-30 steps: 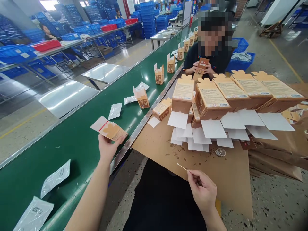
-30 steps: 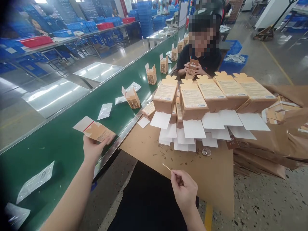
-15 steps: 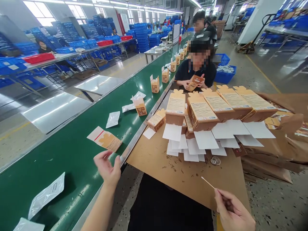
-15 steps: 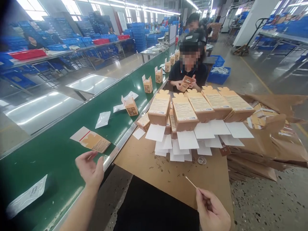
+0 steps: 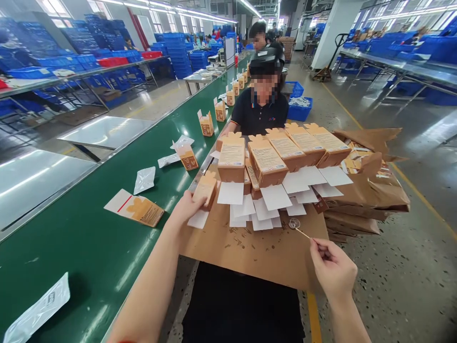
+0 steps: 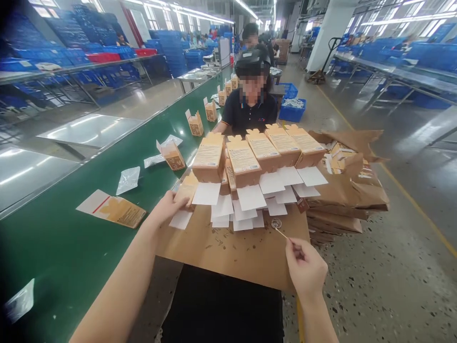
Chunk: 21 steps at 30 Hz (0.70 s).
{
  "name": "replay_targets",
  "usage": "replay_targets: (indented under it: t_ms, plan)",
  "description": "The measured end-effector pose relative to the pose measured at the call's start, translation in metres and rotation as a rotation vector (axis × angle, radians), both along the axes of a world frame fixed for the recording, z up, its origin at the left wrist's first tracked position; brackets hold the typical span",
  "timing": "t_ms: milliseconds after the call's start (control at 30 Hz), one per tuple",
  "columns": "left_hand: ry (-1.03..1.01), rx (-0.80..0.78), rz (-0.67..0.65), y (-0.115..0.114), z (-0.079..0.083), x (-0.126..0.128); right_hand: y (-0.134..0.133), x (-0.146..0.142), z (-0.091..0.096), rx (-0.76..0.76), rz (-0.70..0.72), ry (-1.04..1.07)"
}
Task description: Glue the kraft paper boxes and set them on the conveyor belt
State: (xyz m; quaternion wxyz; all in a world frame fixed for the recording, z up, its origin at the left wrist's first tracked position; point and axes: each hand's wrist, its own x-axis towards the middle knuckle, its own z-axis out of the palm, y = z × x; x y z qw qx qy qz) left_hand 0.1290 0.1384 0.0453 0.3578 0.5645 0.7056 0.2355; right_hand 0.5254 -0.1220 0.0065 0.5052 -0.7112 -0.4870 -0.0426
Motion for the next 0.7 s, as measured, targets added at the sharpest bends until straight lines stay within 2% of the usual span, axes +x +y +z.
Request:
replay_targets:
  t_ms: [100, 200, 267, 333, 467, 567, 633, 700]
  plan:
    - [-0.098, -0.015, 0.06, -0.053, -0.019, -0.027, 0.018, 0.016, -0.001, -0.093, 0.002, -0.055]
    - [-0.415, -0.01, 0.172, -0.106, -0.036, -0.039, 0.036, 0.023, -0.002, -0.206, 0.063, -0.078]
    - [-0.631, -0.079, 0.2, -0.133, -0.039, -0.04, 0.044, 0.026, -0.003, -0.252, 0.096, -0.088]
    - [-0.763, -0.151, 0.197, -0.151, -0.035, -0.037, 0.048, 0.028, -0.005, -0.273, 0.11, -0.094]
    - [-0.828, -0.074, 0.232, -0.159, -0.027, -0.021, 0.04, 0.028, -0.009, -0.242, 0.05, -0.064]
    - [-0.828, 0.006, 0.21, -0.152, -0.036, -0.006, 0.023, 0.01, -0.013, -0.112, 0.009, 0.02]
    - [-0.822, 0.042, 0.201, -0.145, -0.047, 0.002, 0.012, -0.018, -0.015, -0.046, 0.097, 0.103]
    - [-0.808, 0.05, 0.193, -0.14, -0.057, 0.006, 0.005, -0.055, -0.016, -0.054, 0.269, 0.178]
